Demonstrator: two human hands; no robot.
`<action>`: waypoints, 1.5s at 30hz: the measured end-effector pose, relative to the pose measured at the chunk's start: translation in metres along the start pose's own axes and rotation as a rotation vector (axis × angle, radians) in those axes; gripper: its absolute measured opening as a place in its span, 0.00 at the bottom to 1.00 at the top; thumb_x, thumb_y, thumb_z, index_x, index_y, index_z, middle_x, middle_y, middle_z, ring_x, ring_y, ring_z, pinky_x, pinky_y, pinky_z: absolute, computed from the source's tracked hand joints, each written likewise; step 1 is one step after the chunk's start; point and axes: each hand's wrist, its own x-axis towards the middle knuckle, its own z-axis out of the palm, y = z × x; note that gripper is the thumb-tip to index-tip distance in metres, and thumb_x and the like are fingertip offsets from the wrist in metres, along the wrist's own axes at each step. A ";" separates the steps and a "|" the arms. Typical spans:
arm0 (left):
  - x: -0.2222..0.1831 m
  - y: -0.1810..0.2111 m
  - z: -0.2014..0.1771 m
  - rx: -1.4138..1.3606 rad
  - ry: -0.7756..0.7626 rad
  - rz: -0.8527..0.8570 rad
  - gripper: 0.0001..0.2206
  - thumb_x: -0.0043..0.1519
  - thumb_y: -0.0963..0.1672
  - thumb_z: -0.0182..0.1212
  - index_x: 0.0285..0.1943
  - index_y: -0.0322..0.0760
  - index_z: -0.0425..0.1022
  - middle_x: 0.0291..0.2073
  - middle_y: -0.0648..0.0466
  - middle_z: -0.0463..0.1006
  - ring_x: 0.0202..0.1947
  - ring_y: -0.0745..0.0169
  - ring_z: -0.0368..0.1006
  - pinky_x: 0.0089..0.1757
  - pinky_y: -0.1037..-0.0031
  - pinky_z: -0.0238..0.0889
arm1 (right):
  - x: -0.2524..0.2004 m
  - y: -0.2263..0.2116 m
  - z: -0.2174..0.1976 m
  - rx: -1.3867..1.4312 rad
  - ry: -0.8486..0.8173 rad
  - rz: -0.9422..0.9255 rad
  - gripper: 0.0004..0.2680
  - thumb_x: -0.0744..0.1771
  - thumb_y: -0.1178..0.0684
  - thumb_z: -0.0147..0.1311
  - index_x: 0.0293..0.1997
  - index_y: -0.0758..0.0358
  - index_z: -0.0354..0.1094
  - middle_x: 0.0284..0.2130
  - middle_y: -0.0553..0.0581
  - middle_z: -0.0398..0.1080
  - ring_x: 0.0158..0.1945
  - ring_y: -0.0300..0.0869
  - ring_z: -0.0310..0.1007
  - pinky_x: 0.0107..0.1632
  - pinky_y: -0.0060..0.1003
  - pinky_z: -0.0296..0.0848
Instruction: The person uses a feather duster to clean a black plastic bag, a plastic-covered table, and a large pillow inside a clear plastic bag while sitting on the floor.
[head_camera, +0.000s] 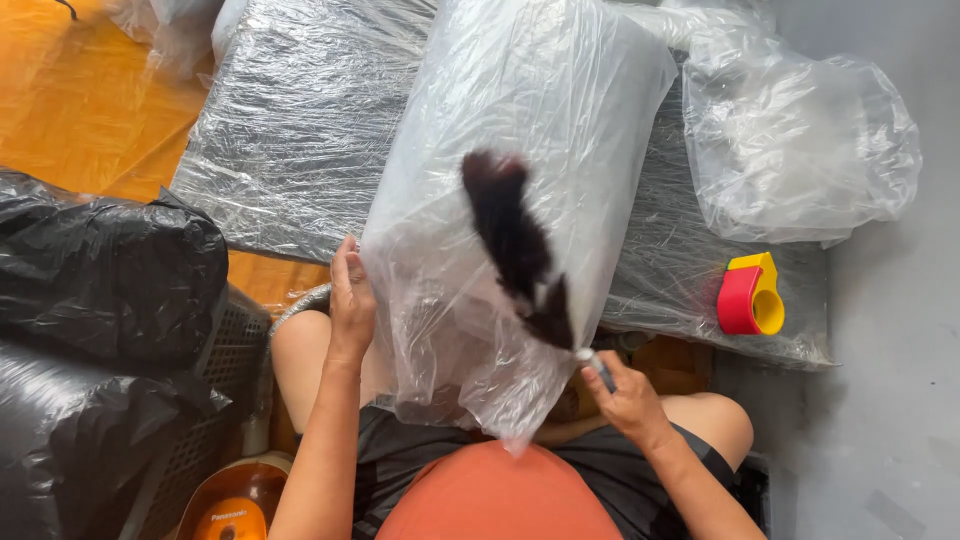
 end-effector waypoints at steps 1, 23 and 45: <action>-0.001 0.003 0.000 -0.067 0.040 -0.018 0.35 0.69 0.58 0.29 0.74 0.27 0.51 0.72 0.34 0.56 0.72 0.39 0.54 0.66 0.57 0.49 | 0.000 0.002 0.003 -0.172 -0.098 -0.119 0.10 0.67 0.41 0.53 0.45 0.53 0.69 0.18 0.51 0.70 0.19 0.44 0.66 0.27 0.39 0.68; -0.024 0.022 0.028 0.211 -0.003 -0.090 0.54 0.56 0.59 0.66 0.80 0.30 0.35 0.72 0.25 0.47 0.72 0.21 0.47 0.63 0.38 0.47 | 0.002 0.010 0.007 -0.063 0.109 -0.090 0.09 0.68 0.40 0.50 0.46 0.47 0.73 0.16 0.62 0.70 0.23 0.55 0.76 0.30 0.46 0.74; -0.023 -0.062 0.075 0.409 0.152 0.130 0.51 0.60 0.60 0.60 0.76 0.17 0.39 0.71 0.22 0.47 0.73 0.23 0.44 0.64 0.41 0.49 | 0.213 -0.144 -0.052 -0.532 -0.106 -0.343 0.16 0.70 0.34 0.45 0.54 0.49 0.73 0.39 0.63 0.79 0.43 0.60 0.80 0.45 0.56 0.77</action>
